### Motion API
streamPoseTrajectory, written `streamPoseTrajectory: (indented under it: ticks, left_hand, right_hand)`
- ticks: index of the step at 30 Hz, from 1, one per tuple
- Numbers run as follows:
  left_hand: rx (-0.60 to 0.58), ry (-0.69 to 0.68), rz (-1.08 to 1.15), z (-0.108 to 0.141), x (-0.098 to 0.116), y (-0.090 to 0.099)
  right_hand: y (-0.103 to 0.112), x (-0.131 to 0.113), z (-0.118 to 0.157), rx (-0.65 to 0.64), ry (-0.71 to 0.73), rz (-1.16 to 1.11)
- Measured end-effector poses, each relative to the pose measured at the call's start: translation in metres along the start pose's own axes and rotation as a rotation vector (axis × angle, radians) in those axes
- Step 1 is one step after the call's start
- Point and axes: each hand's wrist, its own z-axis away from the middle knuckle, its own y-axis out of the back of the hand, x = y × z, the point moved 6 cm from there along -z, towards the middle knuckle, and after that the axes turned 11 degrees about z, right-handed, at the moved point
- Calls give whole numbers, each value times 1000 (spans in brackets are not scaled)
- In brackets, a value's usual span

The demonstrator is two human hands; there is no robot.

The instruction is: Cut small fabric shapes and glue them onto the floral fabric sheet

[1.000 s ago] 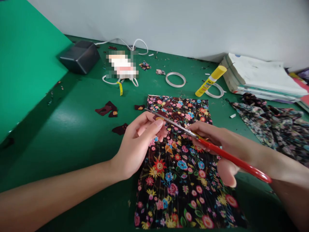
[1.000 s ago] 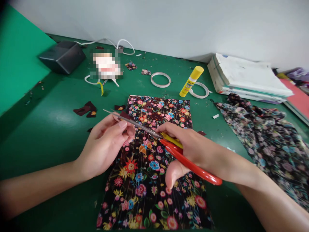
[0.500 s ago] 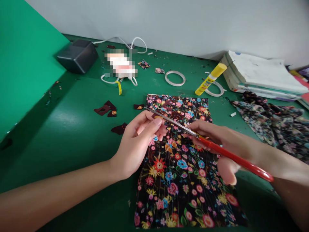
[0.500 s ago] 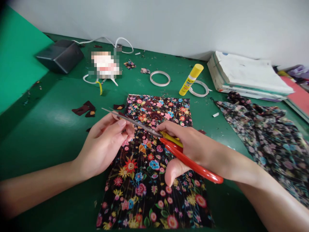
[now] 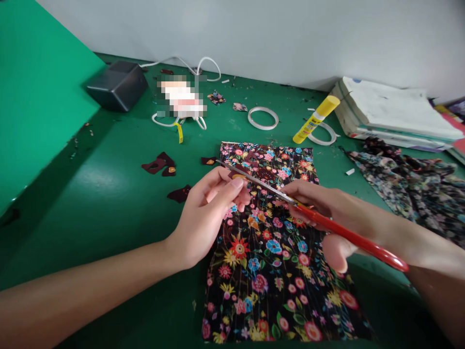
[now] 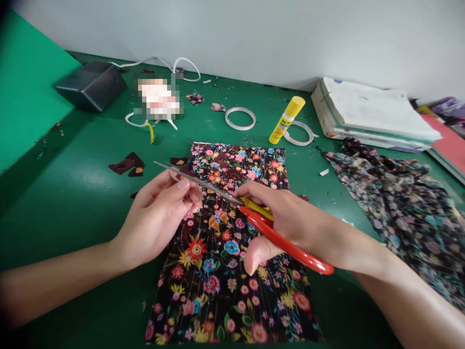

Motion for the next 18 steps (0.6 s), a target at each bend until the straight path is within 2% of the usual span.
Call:
streamPoseTrajectory:
  ticks: [5, 9, 18]
  left_hand:
    - [13, -1, -32, 0, 1, 0]
    - [36, 10, -60, 0, 1, 1]
    - [39, 13, -77, 1, 1, 1]
  right_hand:
    - [1, -1, 2, 21, 21, -40]
    - [-1, -5, 3, -3, -37, -83]
    - [0, 1, 4, 15, -48, -21]
